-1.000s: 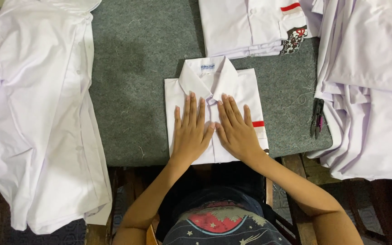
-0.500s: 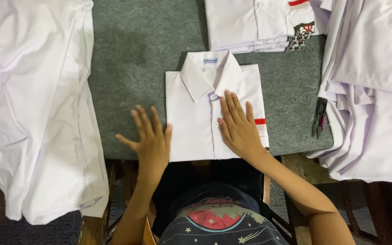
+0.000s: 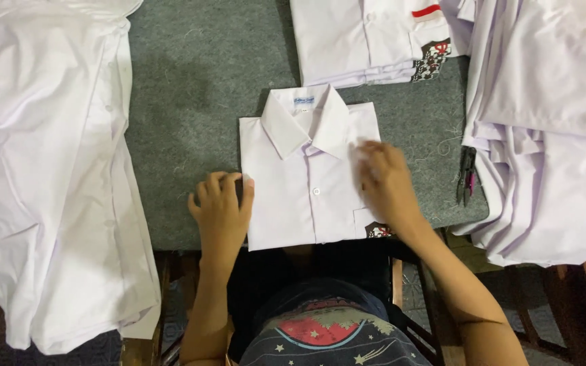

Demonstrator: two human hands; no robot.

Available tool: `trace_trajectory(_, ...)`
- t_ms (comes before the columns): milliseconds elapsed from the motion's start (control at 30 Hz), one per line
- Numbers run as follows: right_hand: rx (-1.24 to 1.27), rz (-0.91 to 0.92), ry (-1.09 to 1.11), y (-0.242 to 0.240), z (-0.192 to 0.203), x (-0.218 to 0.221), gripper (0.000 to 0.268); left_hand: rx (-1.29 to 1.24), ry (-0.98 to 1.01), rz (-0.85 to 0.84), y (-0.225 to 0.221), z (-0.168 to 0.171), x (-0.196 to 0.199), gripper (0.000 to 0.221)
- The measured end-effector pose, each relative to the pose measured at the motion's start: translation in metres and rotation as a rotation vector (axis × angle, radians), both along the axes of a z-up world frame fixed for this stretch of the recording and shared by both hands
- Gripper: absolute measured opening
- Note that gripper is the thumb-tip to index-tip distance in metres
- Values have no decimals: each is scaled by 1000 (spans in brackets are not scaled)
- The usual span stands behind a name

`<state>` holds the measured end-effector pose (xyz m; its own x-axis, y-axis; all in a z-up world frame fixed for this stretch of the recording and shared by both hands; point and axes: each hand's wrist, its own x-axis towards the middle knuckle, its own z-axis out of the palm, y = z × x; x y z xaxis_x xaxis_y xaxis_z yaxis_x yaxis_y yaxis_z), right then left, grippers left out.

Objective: Folding a white shirt and then using scissors to trim loose threads from another white shirt at a workbench.

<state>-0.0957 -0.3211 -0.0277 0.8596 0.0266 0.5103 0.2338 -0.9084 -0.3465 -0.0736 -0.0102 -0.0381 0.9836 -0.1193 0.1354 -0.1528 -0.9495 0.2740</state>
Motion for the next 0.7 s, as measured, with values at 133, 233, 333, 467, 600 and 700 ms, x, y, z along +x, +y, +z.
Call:
trace_trajectory(133, 98, -158, 171, -33, 2, -2, 36, -123, 126, -44, -6, 34, 16, 42)
trace_trajectory(233, 192, -166, 265, -44, -11, 2, 38, -262, 301, 29, -11, 45, 27, 48)
trace_trajectory(333, 259, -158, 362, -45, -14, 2, 39, -246, 372, 58, -11, 45, 34, 58)
trace_trajectory(467, 391, -211, 505, -38, 9, 3, 44, -146, 373, 61, -16, 41, 43, 64)
trace_trajectory(600, 477, -218, 626, -38, 19, 11, 53, -127, 372, 41, -22, 60, 43, 64)
trace_trajectory(700, 527, -238, 655, -36, 18, 14, 57, -199, 384, 42, -24, 61, 44, 63)
